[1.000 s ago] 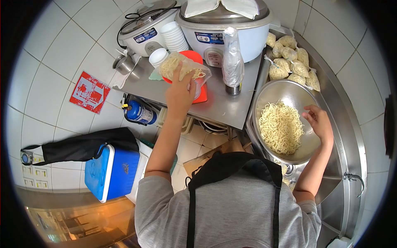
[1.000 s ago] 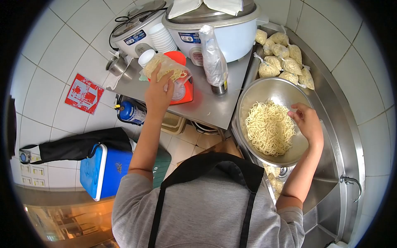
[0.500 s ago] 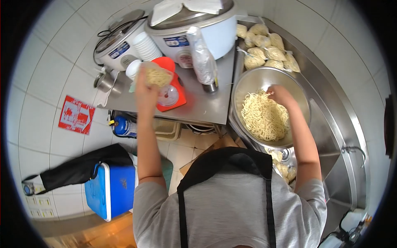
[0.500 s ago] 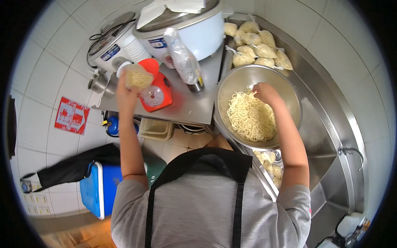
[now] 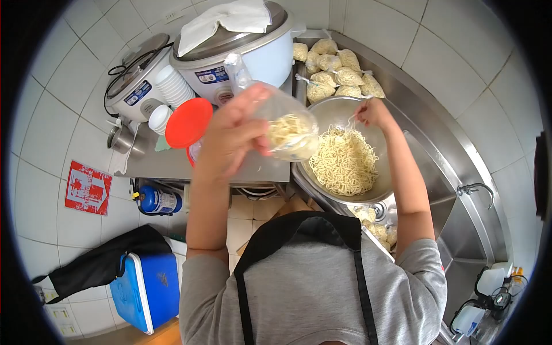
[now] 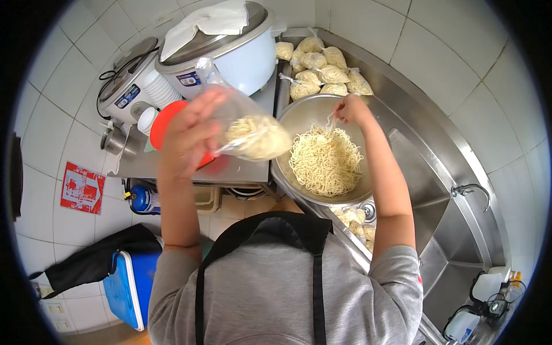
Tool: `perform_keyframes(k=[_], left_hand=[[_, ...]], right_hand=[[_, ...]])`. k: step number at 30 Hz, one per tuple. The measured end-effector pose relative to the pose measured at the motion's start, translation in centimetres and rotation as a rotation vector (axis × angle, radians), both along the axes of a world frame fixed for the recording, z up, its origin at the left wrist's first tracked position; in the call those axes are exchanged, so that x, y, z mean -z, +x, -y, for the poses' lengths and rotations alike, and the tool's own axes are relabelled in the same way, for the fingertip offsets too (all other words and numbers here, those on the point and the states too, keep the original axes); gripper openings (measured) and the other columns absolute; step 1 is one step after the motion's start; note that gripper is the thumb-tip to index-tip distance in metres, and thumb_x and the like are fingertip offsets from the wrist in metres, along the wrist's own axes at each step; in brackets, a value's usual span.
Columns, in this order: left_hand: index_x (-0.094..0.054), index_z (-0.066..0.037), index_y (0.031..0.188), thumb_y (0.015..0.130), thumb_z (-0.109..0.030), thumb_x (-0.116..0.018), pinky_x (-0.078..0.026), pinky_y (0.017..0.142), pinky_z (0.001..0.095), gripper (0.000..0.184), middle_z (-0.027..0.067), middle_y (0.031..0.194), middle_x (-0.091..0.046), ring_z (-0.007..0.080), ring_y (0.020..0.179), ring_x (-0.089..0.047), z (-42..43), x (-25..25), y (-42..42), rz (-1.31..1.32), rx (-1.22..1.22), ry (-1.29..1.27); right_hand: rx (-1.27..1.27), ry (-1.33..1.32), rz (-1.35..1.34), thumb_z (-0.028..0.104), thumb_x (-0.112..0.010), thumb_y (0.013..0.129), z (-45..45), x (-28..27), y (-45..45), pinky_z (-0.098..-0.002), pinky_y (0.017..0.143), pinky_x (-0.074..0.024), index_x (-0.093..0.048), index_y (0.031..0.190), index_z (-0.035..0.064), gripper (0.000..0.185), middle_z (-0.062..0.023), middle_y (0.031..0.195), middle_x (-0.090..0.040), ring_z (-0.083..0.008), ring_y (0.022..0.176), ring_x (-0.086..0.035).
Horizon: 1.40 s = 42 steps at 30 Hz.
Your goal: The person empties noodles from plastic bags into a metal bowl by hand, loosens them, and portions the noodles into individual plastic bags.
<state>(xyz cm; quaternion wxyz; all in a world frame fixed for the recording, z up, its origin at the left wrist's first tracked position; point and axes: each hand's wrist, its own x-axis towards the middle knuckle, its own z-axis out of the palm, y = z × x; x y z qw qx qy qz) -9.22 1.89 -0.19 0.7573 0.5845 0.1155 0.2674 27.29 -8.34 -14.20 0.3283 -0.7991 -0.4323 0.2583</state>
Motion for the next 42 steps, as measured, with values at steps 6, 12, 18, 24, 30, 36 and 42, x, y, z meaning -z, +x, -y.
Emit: perform_keyframes(k=[6, 12, 18, 24, 30, 36, 42], left_hand=[[-0.018, 0.006, 0.138, 0.078, 0.004, -0.053, -0.054, 0.062, 0.0259, 0.07, 0.0212, 0.144, -0.024, 0.0111, 0.067, -0.058, 2.6, 4.5, 7.8, -0.122, 0.238, -0.064], [-0.009, 0.011, 0.138, 0.076, 0.005, -0.051, -0.056, 0.061, 0.0289, 0.075, 0.0246, 0.133, -0.034, 0.0157, 0.067, -0.06, 3.9, 10.2, 13.0, -0.239, 0.351, -0.12], [-0.01, 0.011, 0.138, 0.075, 0.004, -0.054, -0.056, 0.063, 0.0294, 0.077, 0.0212, 0.104, -0.051, 0.018, 0.066, -0.061, 2.3, 12.3, 14.7, -0.318, 0.353, -0.122], [-0.01, 0.008, 0.139, 0.077, 0.002, -0.056, -0.055, 0.067, 0.0285, 0.078, 0.0118, 0.085, -0.056, 0.0155, 0.067, -0.059, 1.3, 12.0, 14.6, -0.399, 0.368, -0.073], [-0.011, 0.006, 0.14, 0.075, 0.003, -0.056, -0.055, 0.062, 0.0274, 0.079, 0.0156, 0.088, -0.059, 0.0178, 0.065, -0.063, 0.7, 12.1, 14.6, -0.388, 0.358, -0.025], [-0.009, 0.006, 0.14, 0.075, 0.003, -0.056, -0.054, 0.062, 0.0266, 0.08, 0.0178, 0.106, -0.047, 0.0156, 0.067, -0.061, 0.9, 11.5, 14.2, -0.373, 0.346, 0.02], [-0.011, 0.007, 0.14, 0.074, 0.003, -0.056, -0.055, 0.06, 0.0265, 0.08, 0.0166, 0.09, -0.058, 0.016, 0.062, -0.061, 1.4, 11.8, 14.3, -0.359, 0.331, 0.035]], right_hand=[[0.113, 0.366, 0.008, -0.001, -0.062, 0.076, 2.3, -10.9, -0.7, -0.0258, 0.059, -0.0512, -0.065, 0.078, -0.0014, 0.004, -0.0063, 0.069, -0.064, -0.0118, 0.062, -0.06], [0.07, 0.576, 0.036, 0.012, -0.067, 0.081, 3.5, -19.3, -2.4, -0.0259, 0.069, -0.0524, -0.065, 0.089, -0.0024, 0.017, -0.0068, 0.078, -0.065, -0.0131, 0.07, -0.063], [-0.003, 0.727, -0.003, 0.013, -0.066, 0.082, 4.2, -22.3, -4.8, -0.0264, 0.073, -0.0523, -0.064, 0.094, -0.0022, 0.019, -0.0083, 0.083, -0.065, -0.0144, 0.075, -0.064], [0.014, 1.104, 0.072, 0.009, -0.06, 0.084, 3.8, -24.7, -5.2, -0.0294, 0.081, -0.05, -0.063, 0.094, -0.0037, 0.016, -0.0099, 0.085, -0.066, -0.0167, 0.079, -0.064], [-0.063, 1.231, 0.038, 0.004, -0.06, 0.084, 3.0, -29.7, -7.9, -0.0251, 0.067, -0.052, -0.059, 0.087, -0.0043, 0.009, -0.0101, 0.076, -0.062, -0.0153, 0.069, -0.061], [-0.072, 1.135, 0.002, 0.004, -0.06, 0.083, 3.1, -28.9, -9.5, -0.0252, 0.067, -0.0519, -0.059, 0.087, -0.0034, 0.008, -0.0101, 0.077, -0.062, -0.0151, 0.07, -0.062], [-0.122, 1.206, 0.05, 0.004, -0.06, 0.083, 3.6, -30.1, -9.7, -0.0252, 0.067, -0.0521, -0.06, 0.088, -0.0028, 0.009, -0.0103, 0.077, -0.063, -0.0149, 0.07, -0.062]])
